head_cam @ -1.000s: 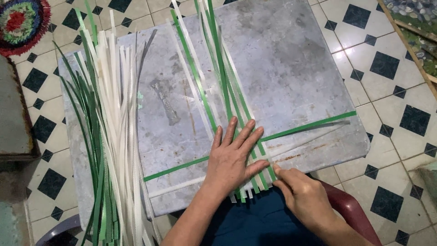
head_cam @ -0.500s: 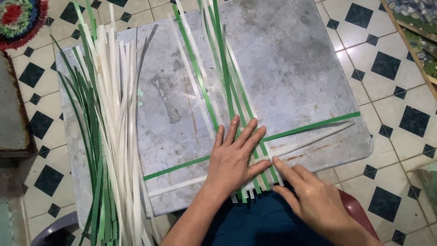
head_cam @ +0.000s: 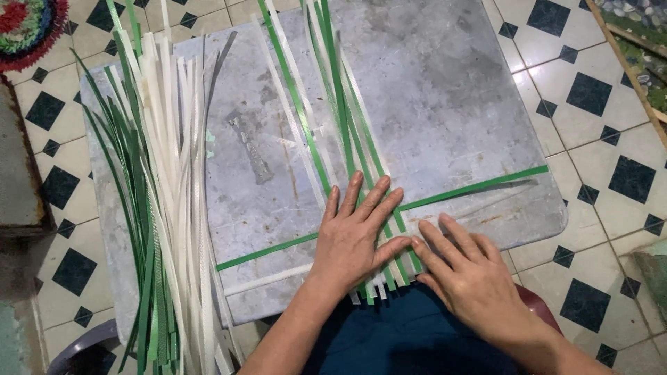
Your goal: The person is weaving green and white plastic strips together on a table to create a woven mat or component.
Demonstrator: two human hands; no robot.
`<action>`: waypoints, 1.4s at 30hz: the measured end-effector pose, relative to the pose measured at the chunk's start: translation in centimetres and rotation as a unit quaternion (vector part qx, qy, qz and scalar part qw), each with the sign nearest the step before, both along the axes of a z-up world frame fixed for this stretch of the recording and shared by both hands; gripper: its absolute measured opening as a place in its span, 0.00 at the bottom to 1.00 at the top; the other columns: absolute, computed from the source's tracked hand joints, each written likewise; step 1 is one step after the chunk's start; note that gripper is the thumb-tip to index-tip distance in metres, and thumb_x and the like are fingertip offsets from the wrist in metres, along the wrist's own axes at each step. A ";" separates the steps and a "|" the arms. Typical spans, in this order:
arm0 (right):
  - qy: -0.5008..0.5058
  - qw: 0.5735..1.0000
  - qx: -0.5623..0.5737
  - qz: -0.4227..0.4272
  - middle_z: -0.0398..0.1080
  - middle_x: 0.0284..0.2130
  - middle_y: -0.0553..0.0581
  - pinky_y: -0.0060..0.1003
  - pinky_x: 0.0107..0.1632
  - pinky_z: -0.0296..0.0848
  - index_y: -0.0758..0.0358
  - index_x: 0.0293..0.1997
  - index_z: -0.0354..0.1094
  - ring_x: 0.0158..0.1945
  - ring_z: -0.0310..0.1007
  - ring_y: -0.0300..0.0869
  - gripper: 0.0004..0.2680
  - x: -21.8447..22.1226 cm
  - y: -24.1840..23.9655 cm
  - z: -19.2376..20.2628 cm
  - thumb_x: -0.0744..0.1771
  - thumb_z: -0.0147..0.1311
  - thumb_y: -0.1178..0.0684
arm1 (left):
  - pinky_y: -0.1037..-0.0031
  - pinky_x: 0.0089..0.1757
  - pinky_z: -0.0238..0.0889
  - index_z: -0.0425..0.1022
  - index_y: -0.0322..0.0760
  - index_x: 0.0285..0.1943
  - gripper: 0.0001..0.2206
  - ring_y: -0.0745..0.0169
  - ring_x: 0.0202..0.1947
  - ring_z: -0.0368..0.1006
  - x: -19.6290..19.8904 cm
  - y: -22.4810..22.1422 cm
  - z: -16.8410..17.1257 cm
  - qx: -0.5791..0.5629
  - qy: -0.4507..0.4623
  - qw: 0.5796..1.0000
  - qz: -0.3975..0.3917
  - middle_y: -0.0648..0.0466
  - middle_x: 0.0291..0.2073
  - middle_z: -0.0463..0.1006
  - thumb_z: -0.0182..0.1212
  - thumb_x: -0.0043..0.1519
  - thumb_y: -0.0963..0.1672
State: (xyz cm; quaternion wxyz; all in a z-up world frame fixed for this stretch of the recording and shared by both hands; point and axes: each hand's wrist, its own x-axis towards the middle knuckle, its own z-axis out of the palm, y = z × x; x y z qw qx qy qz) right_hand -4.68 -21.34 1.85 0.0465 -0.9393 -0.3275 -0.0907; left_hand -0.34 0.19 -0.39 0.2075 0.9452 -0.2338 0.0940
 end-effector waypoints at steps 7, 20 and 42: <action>0.035 0.999 -0.006 0.028 0.54 0.68 0.54 0.53 0.62 0.58 0.52 0.67 0.54 0.71 0.51 0.49 0.26 0.2 -1.2 -0.8 0.62 0.54 0.39 | 0.46 0.64 0.44 0.60 0.50 0.71 0.33 0.48 0.73 0.44 0.0 -0.3 0.0 0.008 -0.011 1.000 0.002 0.58 0.70 0.58 0.52 0.59 0.61; 0.040 0.999 0.016 0.023 0.50 0.69 0.53 0.53 0.65 0.54 0.51 0.70 0.50 0.73 0.47 0.47 0.27 0.0 -1.3 -1.5 0.63 0.54 0.44 | 0.56 0.67 0.42 0.45 0.38 0.76 0.36 0.50 0.75 0.41 0.1 -0.4 -1.2 0.014 0.027 0.998 -0.053 0.50 0.74 0.47 0.47 0.64 0.58; 0.042 0.998 0.026 0.027 0.54 0.67 0.54 0.55 0.64 0.55 0.52 0.65 0.57 0.71 0.50 0.48 0.23 0.1 -1.5 -1.8 0.62 0.54 0.46 | 0.44 0.61 0.48 0.71 0.27 0.57 0.23 0.36 0.62 0.64 1.0 -3.6 -0.7 -0.025 -0.038 0.998 0.043 0.39 0.57 0.72 0.54 0.64 0.51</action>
